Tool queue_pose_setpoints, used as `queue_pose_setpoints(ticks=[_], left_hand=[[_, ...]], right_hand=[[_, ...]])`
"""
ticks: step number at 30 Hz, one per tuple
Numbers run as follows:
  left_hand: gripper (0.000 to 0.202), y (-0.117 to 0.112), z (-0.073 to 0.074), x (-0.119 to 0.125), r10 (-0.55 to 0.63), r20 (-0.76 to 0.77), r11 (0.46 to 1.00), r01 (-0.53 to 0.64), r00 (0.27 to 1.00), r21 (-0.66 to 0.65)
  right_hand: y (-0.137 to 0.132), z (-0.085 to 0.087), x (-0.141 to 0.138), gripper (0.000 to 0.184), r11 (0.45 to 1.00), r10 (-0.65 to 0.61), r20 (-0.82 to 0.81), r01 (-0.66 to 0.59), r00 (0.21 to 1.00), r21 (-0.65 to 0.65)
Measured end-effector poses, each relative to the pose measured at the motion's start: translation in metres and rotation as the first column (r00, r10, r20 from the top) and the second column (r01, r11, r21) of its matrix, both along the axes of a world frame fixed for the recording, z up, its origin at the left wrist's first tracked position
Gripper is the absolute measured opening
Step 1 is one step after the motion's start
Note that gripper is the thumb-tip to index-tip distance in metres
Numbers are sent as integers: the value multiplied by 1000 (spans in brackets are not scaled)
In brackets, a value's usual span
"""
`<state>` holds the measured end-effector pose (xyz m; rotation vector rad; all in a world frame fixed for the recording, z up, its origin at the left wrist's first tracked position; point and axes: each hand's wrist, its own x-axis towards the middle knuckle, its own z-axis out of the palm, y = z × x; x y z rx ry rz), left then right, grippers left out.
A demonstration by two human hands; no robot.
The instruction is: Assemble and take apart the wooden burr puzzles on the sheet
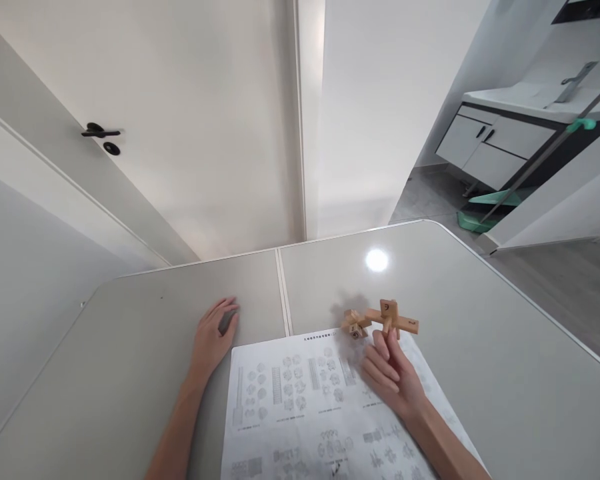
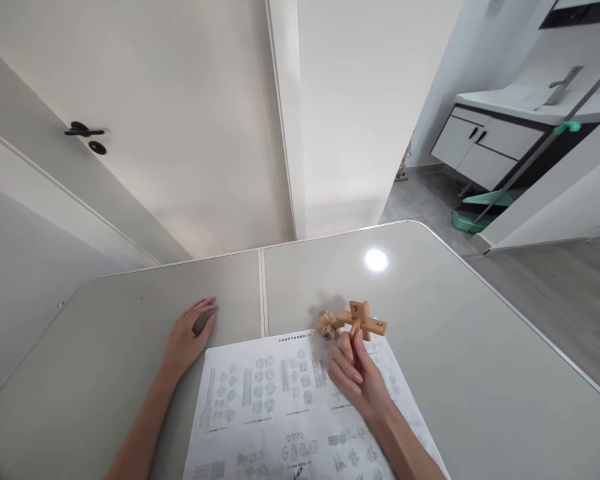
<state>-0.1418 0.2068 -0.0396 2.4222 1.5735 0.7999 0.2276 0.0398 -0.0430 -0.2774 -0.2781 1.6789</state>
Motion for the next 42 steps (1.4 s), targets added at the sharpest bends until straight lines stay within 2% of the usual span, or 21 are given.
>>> queue_pose_setpoints(ticks=[2,4,8,11,12,14,16,17,18,20,22,23,25,28,30,34,38,42], left_hand=[[30,1,-1,-1,-5,5,1000,5,1000,-2],[30,1,-1,-2,-5,11,1000,5,1000,1],[31,-2,7,7,15,45,1000,-15,999,2],[31,-15,24,35,51,193,999,-49,980,-14],[30,-22,31,48,25,275,998,-8,961,-61],[30,-40,45,78,-48,314,989,90,948,-121],[34,-61,57,107,-142,348,954,222,927,-201],[41,-72,61,120,-206,390,911,321,898,-259],[52,-83,64,132,-237,539,812,469,809,-347],[75,-103,66,150,-178,752,590,681,634,-434],[89,-117,63,160,-64,850,402,793,523,-458],[92,-122,60,164,-26,878,339,830,479,-443],[93,-127,54,167,22,910,274,873,413,-403],[89,-127,45,170,27,922,266,886,386,-379],[86,-126,40,171,30,923,297,879,383,-374],[73,-127,35,173,69,940,374,865,335,-336],[63,-128,36,170,22,941,432,845,339,-315],[62,-129,34,164,-7,939,460,835,344,-302]], right_hand=[[-3,-3,-4,49,988,110,84,-118,990,96],[-6,-6,-8,51,946,231,223,-272,947,175],[-9,-9,-15,52,845,375,433,-494,820,203],[-10,-9,-14,54,780,449,538,-607,713,154],[-11,-9,-13,56,753,473,568,-644,673,136],[-11,-7,-11,58,704,518,590,-701,619,117],[-11,-6,-8,59,669,562,584,-737,586,96],[-11,-5,-6,59,653,580,582,-753,570,86],[-11,-5,-5,59,639,595,583,-766,554,76],[-11,-5,-4,58,623,611,585,-780,534,62],[-10,-5,-4,58,615,615,582,-786,532,69],[-10,-5,-4,59,613,613,581,-786,536,79],[-10,-5,-4,61,615,605,582,-783,543,90],[-10,-6,-4,60,615,618,583,-786,527,58],[-11,-6,-5,59,623,629,575,-782,524,30],[-11,-8,-8,51,673,610,552,-739,568,17],[-9,-9,-12,45,695,588,549,-718,594,33],[-7,-8,-15,44,721,553,552,-690,624,58]])
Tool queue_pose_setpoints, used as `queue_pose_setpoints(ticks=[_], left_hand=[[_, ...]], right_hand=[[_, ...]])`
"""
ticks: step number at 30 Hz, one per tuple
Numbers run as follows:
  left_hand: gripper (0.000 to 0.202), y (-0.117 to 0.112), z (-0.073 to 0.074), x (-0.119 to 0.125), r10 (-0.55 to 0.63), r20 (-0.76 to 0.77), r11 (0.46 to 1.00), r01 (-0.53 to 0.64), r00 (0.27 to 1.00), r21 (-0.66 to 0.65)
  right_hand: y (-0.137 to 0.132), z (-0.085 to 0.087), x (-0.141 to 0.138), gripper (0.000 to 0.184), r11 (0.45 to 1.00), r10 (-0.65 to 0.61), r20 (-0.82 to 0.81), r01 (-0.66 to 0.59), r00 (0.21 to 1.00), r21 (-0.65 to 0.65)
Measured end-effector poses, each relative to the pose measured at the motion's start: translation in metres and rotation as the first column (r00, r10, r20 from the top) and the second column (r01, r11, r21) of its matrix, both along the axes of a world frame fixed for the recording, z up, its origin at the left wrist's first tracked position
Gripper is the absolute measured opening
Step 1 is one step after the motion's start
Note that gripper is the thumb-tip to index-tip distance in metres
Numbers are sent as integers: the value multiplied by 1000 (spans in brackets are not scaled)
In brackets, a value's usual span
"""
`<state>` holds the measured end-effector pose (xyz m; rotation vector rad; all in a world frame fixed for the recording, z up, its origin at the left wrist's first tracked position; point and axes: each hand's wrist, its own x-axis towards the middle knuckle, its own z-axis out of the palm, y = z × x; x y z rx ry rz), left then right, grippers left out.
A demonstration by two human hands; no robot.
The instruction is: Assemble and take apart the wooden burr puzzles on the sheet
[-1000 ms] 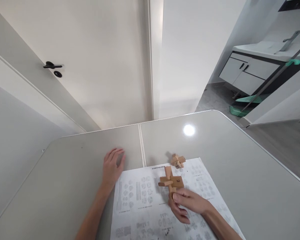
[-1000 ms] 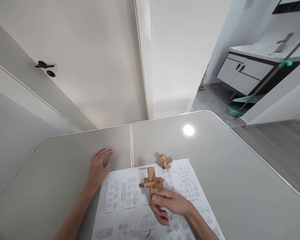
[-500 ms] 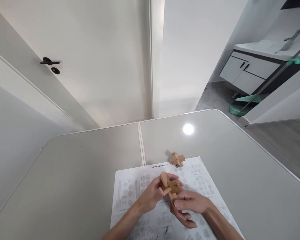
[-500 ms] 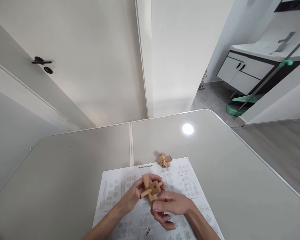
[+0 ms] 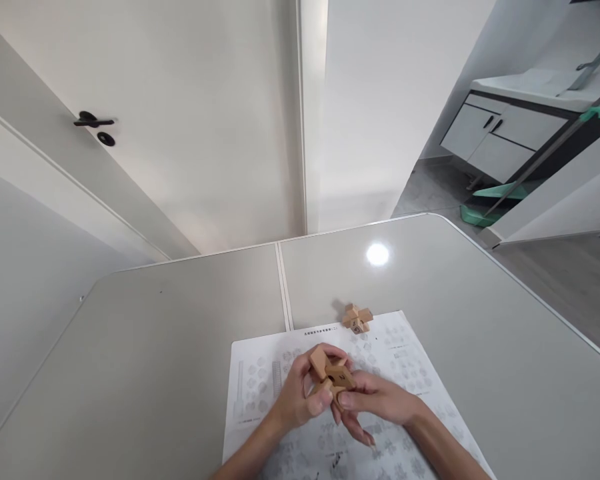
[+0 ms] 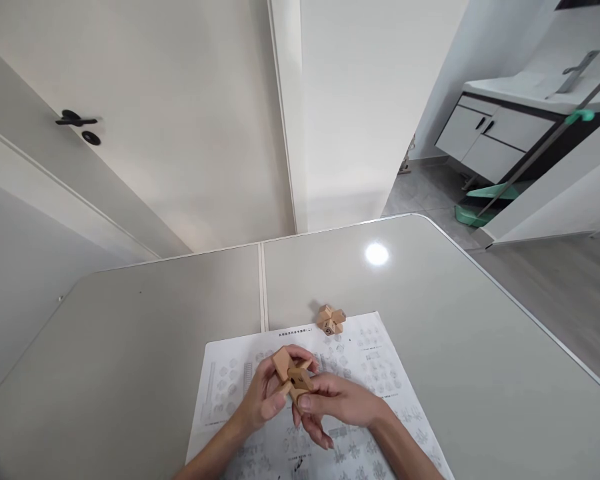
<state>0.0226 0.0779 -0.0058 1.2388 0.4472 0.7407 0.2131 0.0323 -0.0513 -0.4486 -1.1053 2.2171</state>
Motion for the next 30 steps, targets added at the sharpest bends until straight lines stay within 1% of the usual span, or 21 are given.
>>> queue_pose_setpoints(ticks=[5,10,14,17,20,23,28,30], left_hand=[[69,1,-4,-3,36,29,998,-38,999,51],[68,2,-6,-3,73,28,993,-76,997,93],[67,1,-5,-3,96,7,992,-97,995,77],[68,1,-3,-3,102,-20,993,-100,995,65],[71,1,-1,-3,109,-52,993,-106,993,49],[74,1,-3,-3,124,-69,992,-121,990,38],[64,2,-10,-3,173,-87,984,-168,981,56],[59,5,-11,-2,196,-77,981,-196,977,9]], right_hand=[[0,5,-1,41,995,-94,10,94,996,-12],[0,4,-2,42,993,-114,7,114,994,-18],[-1,0,0,44,992,-122,20,122,992,9],[-2,1,3,45,988,-152,12,151,988,25],[-2,4,6,47,984,-179,-35,179,983,5],[-2,6,8,47,983,-183,-108,180,977,-34],[-4,5,8,45,980,-195,-218,184,956,-71],[-4,6,9,46,972,-231,-236,215,944,-91]])
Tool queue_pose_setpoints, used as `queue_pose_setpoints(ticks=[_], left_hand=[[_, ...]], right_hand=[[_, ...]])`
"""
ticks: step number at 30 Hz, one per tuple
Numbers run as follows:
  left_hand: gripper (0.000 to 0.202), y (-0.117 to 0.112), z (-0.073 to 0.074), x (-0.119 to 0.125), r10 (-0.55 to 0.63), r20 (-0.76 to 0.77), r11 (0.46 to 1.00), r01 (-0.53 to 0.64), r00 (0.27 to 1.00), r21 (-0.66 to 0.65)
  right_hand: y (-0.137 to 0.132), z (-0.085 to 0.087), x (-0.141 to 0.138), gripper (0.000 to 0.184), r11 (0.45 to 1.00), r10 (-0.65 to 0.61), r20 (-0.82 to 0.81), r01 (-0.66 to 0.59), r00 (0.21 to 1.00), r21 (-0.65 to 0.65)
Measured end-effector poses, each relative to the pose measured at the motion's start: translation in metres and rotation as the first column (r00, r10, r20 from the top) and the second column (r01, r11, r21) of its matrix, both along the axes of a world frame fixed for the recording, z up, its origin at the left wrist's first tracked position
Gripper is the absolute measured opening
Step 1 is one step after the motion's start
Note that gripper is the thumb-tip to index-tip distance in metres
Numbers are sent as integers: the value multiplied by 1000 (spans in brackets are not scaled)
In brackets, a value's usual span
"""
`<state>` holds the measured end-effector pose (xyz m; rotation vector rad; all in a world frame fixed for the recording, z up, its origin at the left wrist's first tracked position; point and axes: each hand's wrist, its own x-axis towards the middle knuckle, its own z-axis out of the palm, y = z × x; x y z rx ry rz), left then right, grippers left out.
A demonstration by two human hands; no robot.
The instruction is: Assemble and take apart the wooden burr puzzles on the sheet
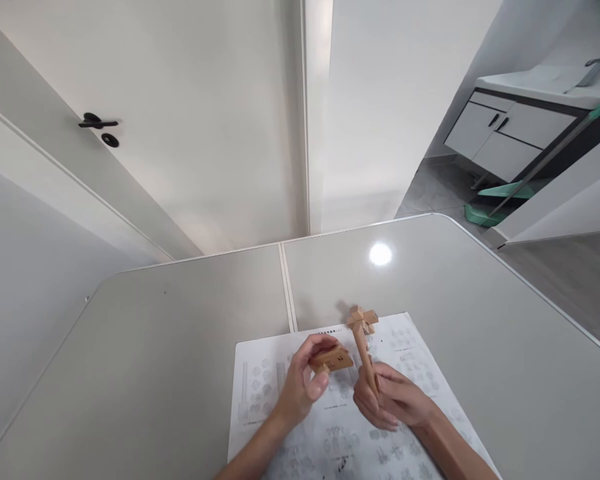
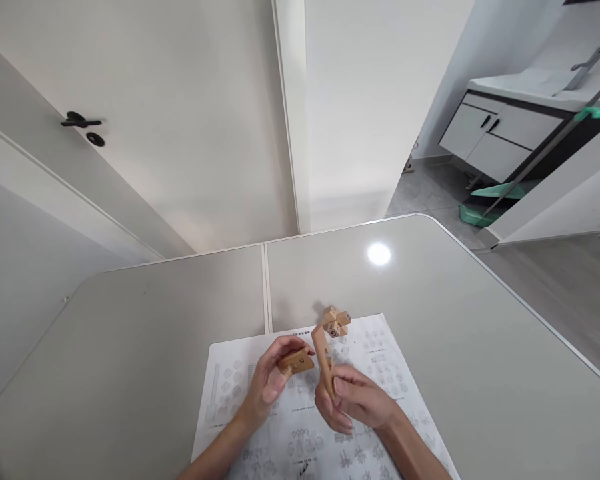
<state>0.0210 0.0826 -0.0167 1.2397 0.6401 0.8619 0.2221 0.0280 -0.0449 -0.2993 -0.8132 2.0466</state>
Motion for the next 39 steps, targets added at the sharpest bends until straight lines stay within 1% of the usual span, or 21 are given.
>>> queue_pose_setpoints(ticks=[3,6,8,13,16,18,21,25,28,31,34,37,39], left_hand=[[56,4,2,2,51,108,987,-34,993,-156],[57,7,6,3,119,224,947,-43,967,-320],[61,9,8,4,142,265,917,-26,954,-397],[70,10,10,5,138,285,877,17,949,-480],[68,9,9,6,149,292,863,20,945,-505],[66,9,9,6,177,306,858,6,936,-514],[66,10,8,5,252,333,834,-29,909,-551],[65,14,10,1,368,353,767,-67,860,-638],[63,17,12,-1,406,358,722,-55,841,-690],[62,17,13,1,403,375,712,-28,835,-702],[61,17,13,2,403,388,712,-18,829,-702],[59,17,11,2,416,398,700,-9,818,-714],[58,17,9,1,420,406,693,2,812,-721]], right_hand=[[0,2,3,45,997,-60,55,63,997,-41],[1,2,4,43,994,-85,118,93,989,-64],[3,1,2,42,993,-86,158,98,984,-66],[5,2,-2,42,992,-106,274,119,956,-31],[6,3,-4,42,993,-101,303,116,948,-34],[7,2,-5,42,993,-87,324,107,942,-44],[7,2,-5,42,996,-36,373,63,927,-60],[7,6,-4,44,991,91,425,-42,901,-124],[8,10,-2,48,977,183,437,-114,881,-178],[9,12,0,52,959,262,440,-179,859,-222],[9,13,2,53,948,291,438,-194,851,-252],[9,15,2,54,940,312,439,-207,842,-270],[9,16,4,58,928,356,450,-252,819,-275]])
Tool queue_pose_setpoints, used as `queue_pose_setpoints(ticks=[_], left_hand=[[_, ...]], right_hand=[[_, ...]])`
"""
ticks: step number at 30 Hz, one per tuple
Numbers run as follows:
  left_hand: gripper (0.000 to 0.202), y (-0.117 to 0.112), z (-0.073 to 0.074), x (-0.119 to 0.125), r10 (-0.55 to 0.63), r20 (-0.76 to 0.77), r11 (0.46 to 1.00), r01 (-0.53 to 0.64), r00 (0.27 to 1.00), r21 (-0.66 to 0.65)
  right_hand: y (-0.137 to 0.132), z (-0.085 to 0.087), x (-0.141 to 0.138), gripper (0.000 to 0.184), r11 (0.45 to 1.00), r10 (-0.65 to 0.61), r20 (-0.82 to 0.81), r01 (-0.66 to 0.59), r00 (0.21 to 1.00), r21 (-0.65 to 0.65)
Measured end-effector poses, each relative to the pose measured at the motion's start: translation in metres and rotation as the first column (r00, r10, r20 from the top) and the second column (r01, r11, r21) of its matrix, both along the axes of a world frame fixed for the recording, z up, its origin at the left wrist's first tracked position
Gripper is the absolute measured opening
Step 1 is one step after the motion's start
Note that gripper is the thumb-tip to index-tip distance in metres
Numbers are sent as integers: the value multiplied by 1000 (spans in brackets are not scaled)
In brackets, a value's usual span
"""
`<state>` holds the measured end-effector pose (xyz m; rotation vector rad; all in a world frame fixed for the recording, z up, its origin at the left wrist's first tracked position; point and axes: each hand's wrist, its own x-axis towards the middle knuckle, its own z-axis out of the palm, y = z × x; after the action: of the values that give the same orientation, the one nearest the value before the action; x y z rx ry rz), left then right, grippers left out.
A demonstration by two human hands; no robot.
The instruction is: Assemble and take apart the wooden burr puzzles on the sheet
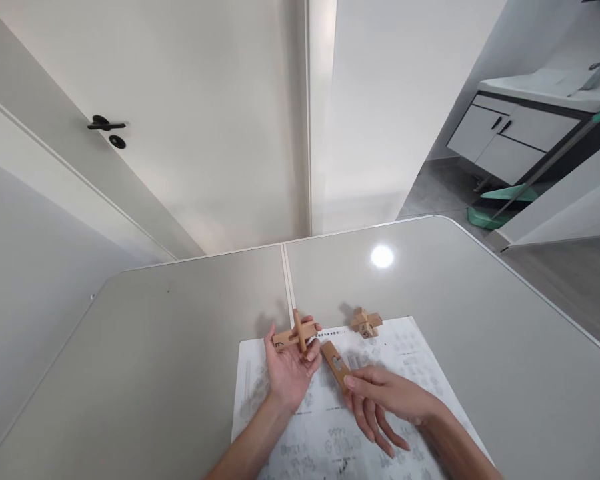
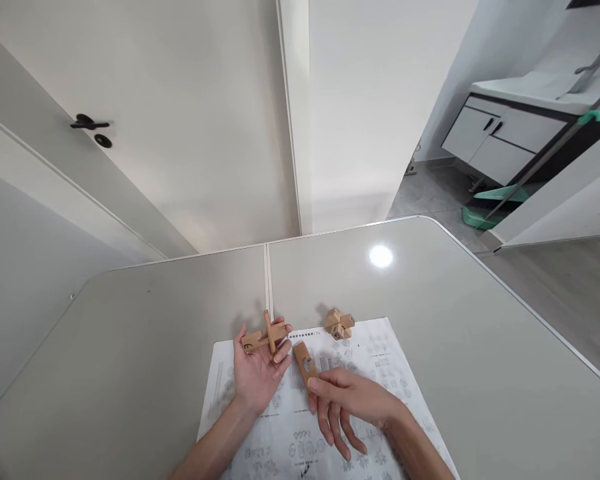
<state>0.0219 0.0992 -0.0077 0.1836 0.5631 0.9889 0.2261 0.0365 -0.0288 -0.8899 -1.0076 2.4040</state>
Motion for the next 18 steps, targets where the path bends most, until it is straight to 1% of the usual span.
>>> queue_pose_setpoints(ticks=[3,4,6,8,9,10,11,12,13,14,15,16,18], left_hand=[[59,0,-1,-1,-2,7,1000,2,1000,-4],[59,0,-1,-1,-4,6,1000,4,1000,-3],[60,-1,0,-1,-11,-2,1000,11,1000,7],[62,-2,1,1,-21,-22,999,22,1000,32],[63,-2,2,2,-27,-37,998,29,999,51],[65,-3,2,3,-33,-54,997,37,998,74],[67,-4,2,4,-38,-71,994,45,997,97],[68,-5,1,5,-44,-89,991,55,995,121],[70,-6,0,6,-50,-109,987,65,993,145],[71,-7,-1,7,-55,-128,983,76,990,169],[72,-8,-2,7,-63,-146,977,91,987,192],[73,-8,-3,8,-76,-162,971,110,984,213],[74,-9,-4,8,-113,-189,955,159,976,251]], right_hand=[[-2,0,6,66,993,118,38,-119,992,15],[-3,-1,9,67,989,144,51,-145,988,25],[-5,-2,13,66,986,156,57,-159,986,48],[-7,-2,13,59,990,108,45,-111,993,85],[-7,-2,12,55,991,48,46,-54,998,125],[-7,-2,10,52,983,-47,57,36,997,182],[-7,-1,7,49,956,-172,75,148,982,254],[-7,0,4,46,905,-310,94,263,946,335],[-6,0,0,44,835,-442,110,364,890,413],[-6,1,-3,41,764,-544,124,429,830,482],[-5,1,-6,38,701,-618,137,464,774,542],[-5,0,-9,35,653,-662,149,468,734,596],[-5,-2,-13,26,584,-699,162,426,696,691]])
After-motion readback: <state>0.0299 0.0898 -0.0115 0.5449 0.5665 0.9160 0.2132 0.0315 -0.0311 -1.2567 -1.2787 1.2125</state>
